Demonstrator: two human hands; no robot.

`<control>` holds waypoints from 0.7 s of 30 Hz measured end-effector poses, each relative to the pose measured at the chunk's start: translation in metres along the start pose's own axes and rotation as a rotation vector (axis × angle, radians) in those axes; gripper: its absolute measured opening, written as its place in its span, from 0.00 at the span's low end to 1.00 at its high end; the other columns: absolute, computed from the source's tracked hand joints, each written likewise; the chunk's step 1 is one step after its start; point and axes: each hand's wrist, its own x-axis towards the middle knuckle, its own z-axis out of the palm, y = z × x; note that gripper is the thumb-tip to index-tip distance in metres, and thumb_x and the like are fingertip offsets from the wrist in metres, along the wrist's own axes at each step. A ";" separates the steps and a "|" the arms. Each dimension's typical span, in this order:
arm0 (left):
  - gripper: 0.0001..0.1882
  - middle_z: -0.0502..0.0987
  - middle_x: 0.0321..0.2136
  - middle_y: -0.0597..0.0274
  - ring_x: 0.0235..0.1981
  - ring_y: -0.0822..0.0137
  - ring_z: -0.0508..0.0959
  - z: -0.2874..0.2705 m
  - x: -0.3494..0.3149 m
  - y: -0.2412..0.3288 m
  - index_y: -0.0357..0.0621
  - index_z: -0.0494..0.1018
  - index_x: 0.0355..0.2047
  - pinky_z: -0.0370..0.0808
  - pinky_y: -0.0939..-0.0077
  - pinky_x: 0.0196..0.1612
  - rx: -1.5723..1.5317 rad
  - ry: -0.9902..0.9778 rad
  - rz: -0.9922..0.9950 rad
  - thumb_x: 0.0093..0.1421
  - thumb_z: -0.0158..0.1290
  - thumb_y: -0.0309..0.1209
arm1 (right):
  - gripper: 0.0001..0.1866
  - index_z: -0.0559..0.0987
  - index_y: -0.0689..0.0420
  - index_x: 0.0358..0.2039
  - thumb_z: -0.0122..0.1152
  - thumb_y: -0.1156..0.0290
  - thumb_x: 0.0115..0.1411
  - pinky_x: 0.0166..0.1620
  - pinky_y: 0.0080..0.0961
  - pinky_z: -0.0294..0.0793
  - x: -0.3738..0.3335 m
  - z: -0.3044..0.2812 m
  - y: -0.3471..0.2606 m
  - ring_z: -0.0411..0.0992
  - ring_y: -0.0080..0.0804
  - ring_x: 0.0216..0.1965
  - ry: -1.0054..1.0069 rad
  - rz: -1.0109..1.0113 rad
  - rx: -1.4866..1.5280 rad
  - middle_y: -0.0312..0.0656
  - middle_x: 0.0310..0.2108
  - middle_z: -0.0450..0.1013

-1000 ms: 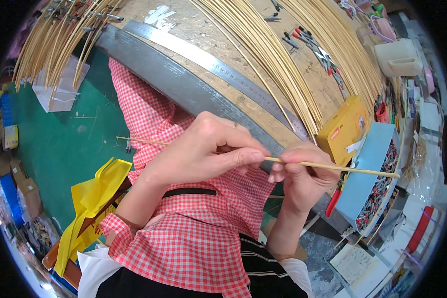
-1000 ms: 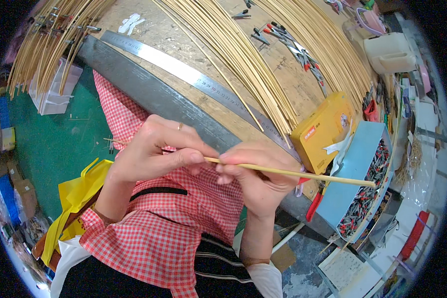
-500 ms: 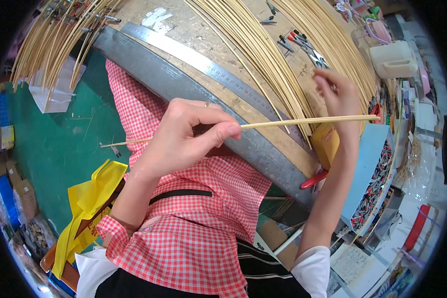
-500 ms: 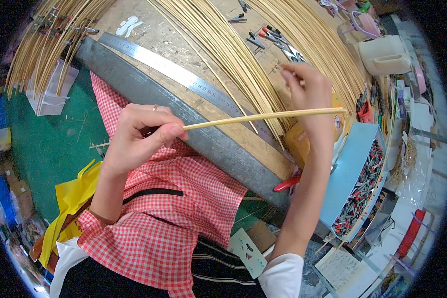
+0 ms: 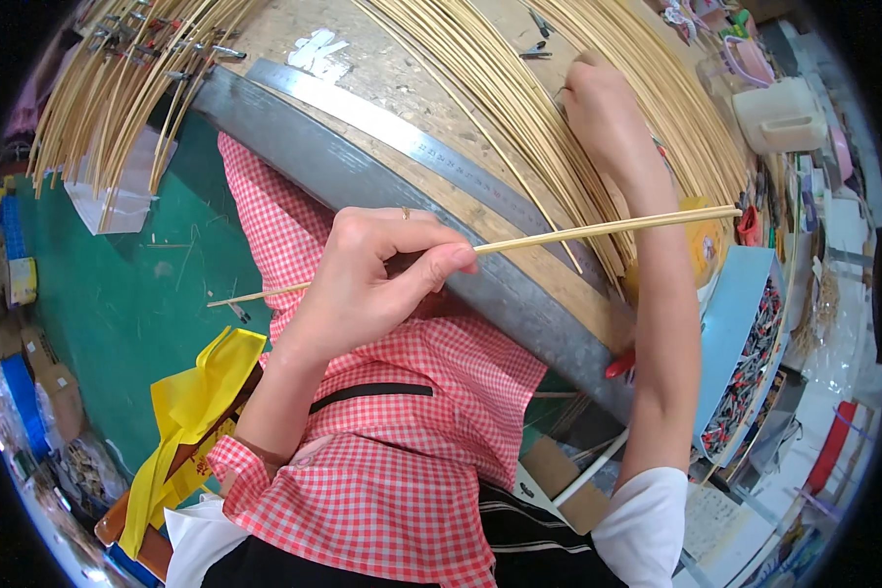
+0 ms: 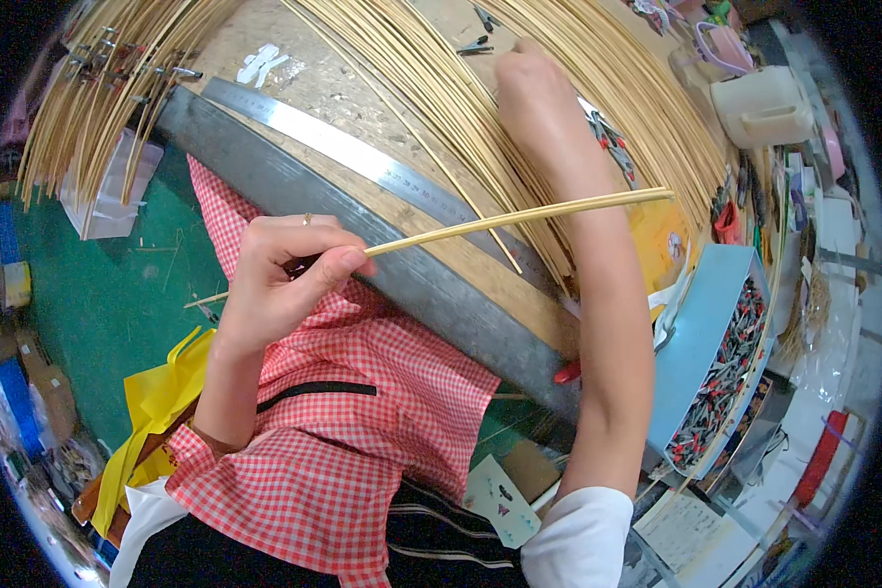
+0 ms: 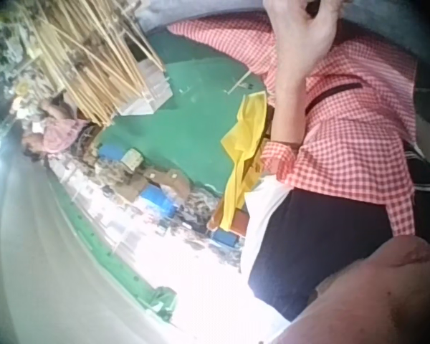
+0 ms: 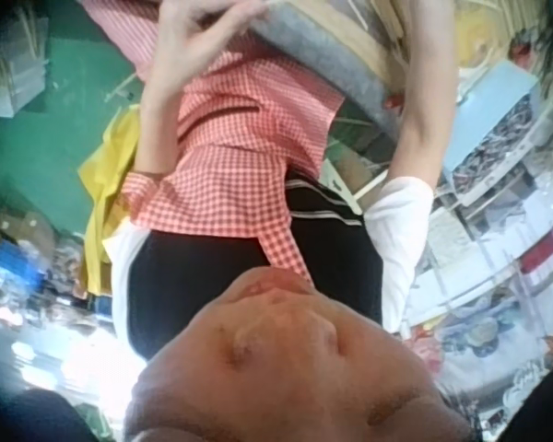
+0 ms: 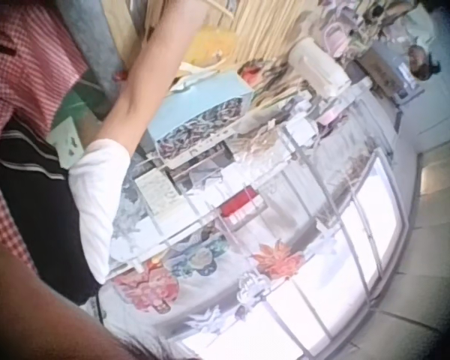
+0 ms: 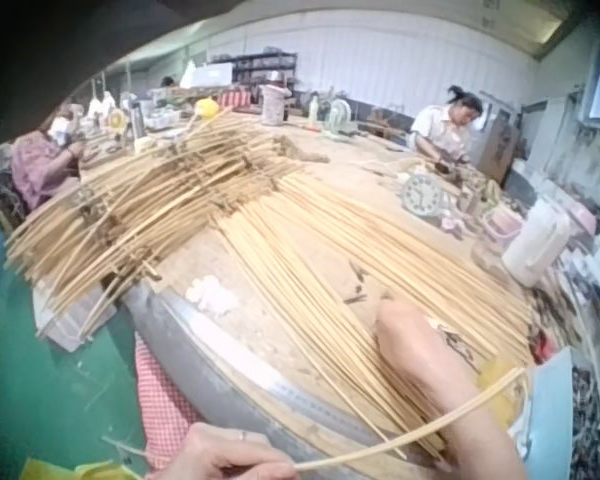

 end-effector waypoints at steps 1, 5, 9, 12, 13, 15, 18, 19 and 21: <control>0.08 0.72 0.17 0.63 0.17 0.77 0.68 -0.001 0.000 -0.002 0.34 0.78 0.26 0.61 0.82 0.20 0.015 0.011 0.028 0.58 0.53 0.26 | 0.07 0.74 0.66 0.32 0.56 0.80 0.50 0.41 0.33 0.73 -0.002 -0.003 -0.002 0.73 0.43 0.34 0.051 0.003 0.064 0.48 0.33 0.72; 0.07 0.73 0.18 0.63 0.17 0.78 0.68 -0.008 0.000 -0.003 0.34 0.78 0.26 0.62 0.83 0.20 0.022 0.045 -0.016 0.58 0.54 0.25 | 0.13 0.75 0.64 0.38 0.60 0.80 0.50 0.38 0.24 0.74 -0.041 -0.039 -0.046 0.74 0.28 0.35 -0.018 0.464 0.948 0.42 0.32 0.74; 0.07 0.74 0.19 0.63 0.17 0.78 0.68 -0.010 0.001 -0.003 0.33 0.78 0.26 0.62 0.83 0.20 0.009 0.074 -0.002 0.58 0.54 0.24 | 0.12 0.74 0.63 0.39 0.59 0.81 0.52 0.39 0.27 0.73 -0.095 -0.046 -0.095 0.74 0.35 0.36 -0.153 0.374 0.914 0.46 0.34 0.72; 0.07 0.74 0.19 0.63 0.17 0.78 0.68 -0.008 -0.001 0.001 0.34 0.78 0.26 0.62 0.82 0.20 0.029 0.081 0.028 0.57 0.54 0.25 | 0.14 0.75 0.63 0.40 0.59 0.83 0.51 0.37 0.24 0.75 -0.127 -0.045 -0.109 0.73 0.33 0.38 -0.229 0.226 0.540 0.44 0.36 0.71; 0.06 0.74 0.18 0.62 0.17 0.78 0.69 -0.007 -0.001 0.003 0.34 0.78 0.26 0.63 0.82 0.20 0.036 0.079 0.032 0.57 0.54 0.25 | 0.15 0.75 0.62 0.41 0.59 0.83 0.50 0.36 0.22 0.76 -0.134 -0.047 -0.112 0.73 0.29 0.39 -0.258 0.206 0.403 0.43 0.37 0.71; 0.06 0.74 0.18 0.62 0.17 0.76 0.70 -0.003 -0.001 0.004 0.34 0.78 0.26 0.64 0.81 0.20 0.115 0.075 0.102 0.57 0.55 0.25 | 0.15 0.75 0.64 0.42 0.58 0.84 0.52 0.34 0.21 0.76 -0.143 -0.051 -0.116 0.74 0.29 0.36 -0.224 0.229 0.348 0.44 0.36 0.73; 0.05 0.74 0.17 0.60 0.17 0.73 0.72 0.005 -0.002 0.004 0.35 0.78 0.26 0.65 0.79 0.21 0.193 0.073 0.182 0.55 0.56 0.25 | 0.13 0.74 0.68 0.42 0.56 0.85 0.54 0.33 0.24 0.77 -0.155 -0.054 -0.123 0.76 0.33 0.31 -0.154 0.471 0.818 0.49 0.33 0.74; 0.04 0.74 0.17 0.60 0.17 0.71 0.72 0.007 -0.002 0.004 0.36 0.78 0.26 0.66 0.79 0.21 0.212 0.073 0.203 0.55 0.56 0.24 | 0.13 0.74 0.70 0.42 0.55 0.85 0.55 0.33 0.25 0.77 -0.159 -0.054 -0.126 0.77 0.35 0.28 -0.123 0.584 1.069 0.52 0.31 0.74; 0.04 0.74 0.17 0.59 0.17 0.69 0.73 0.012 -0.002 0.004 0.36 0.78 0.26 0.66 0.78 0.21 0.227 0.071 0.222 0.54 0.56 0.24 | 0.13 0.74 0.70 0.43 0.54 0.86 0.56 0.31 0.24 0.78 -0.163 -0.053 -0.137 0.78 0.33 0.28 0.034 0.586 1.323 0.52 0.30 0.75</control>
